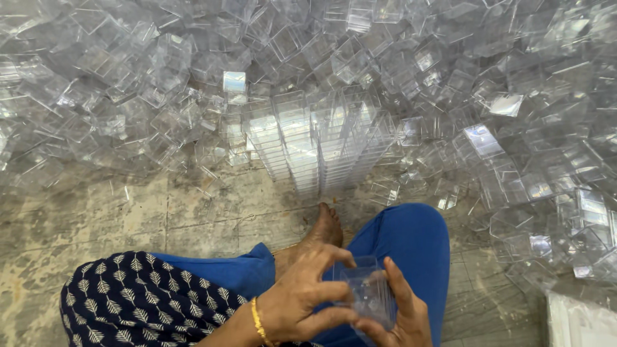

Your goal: The person sits on the floor among a large pile of clear plastic boxes and assembles them one at a time, picking up box bodies and lids, folding and snapping the pieces together, and placing finished boxes onto a growing stack in front of them.

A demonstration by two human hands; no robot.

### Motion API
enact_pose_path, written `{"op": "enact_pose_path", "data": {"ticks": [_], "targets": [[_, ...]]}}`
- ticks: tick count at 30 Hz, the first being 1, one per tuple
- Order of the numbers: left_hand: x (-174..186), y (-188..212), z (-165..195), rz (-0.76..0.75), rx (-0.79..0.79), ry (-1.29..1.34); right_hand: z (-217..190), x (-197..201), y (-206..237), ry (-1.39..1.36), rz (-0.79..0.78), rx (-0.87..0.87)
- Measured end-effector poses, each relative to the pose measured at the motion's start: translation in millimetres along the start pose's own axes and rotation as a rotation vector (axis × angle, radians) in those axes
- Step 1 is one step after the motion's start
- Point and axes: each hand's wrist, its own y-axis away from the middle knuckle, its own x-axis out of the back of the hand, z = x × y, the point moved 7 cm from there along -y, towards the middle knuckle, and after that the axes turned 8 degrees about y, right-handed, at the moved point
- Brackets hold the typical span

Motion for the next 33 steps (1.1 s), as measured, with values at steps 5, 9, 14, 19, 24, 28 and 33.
{"op": "enact_pose_path", "data": {"ticks": [5,9,14,19,24,28,33], "targets": [[-15.5,9.9,-18.4,0.086,0.257,0.926,-8.0,4.0,-5.6,-0.063,0.060,0.067],[-38.4,37.5,-37.8,0.059,0.332,0.635,-38.0,-8.5,-21.7,0.190,0.110,0.278],[-2.6,105.7,-122.6,0.371,0.317,-0.082,-7.7,25.3,-33.3,0.598,0.218,0.101],[34.5,159.4,-261.6,0.589,0.683,-0.187,117.9,151.1,-8.9,1.193,0.256,-0.442],[26.3,163.7,-325.2,0.589,0.913,0.062,202.0,254.3,96.8,1.213,0.336,-0.863],[19.6,191.8,-271.8,1.063,0.796,0.186,254.0,236.4,142.2,1.206,0.130,-1.158],[-21.1,118.6,-189.3,0.751,0.577,0.204,257.5,145.7,84.6,1.232,0.018,-0.774]]}}
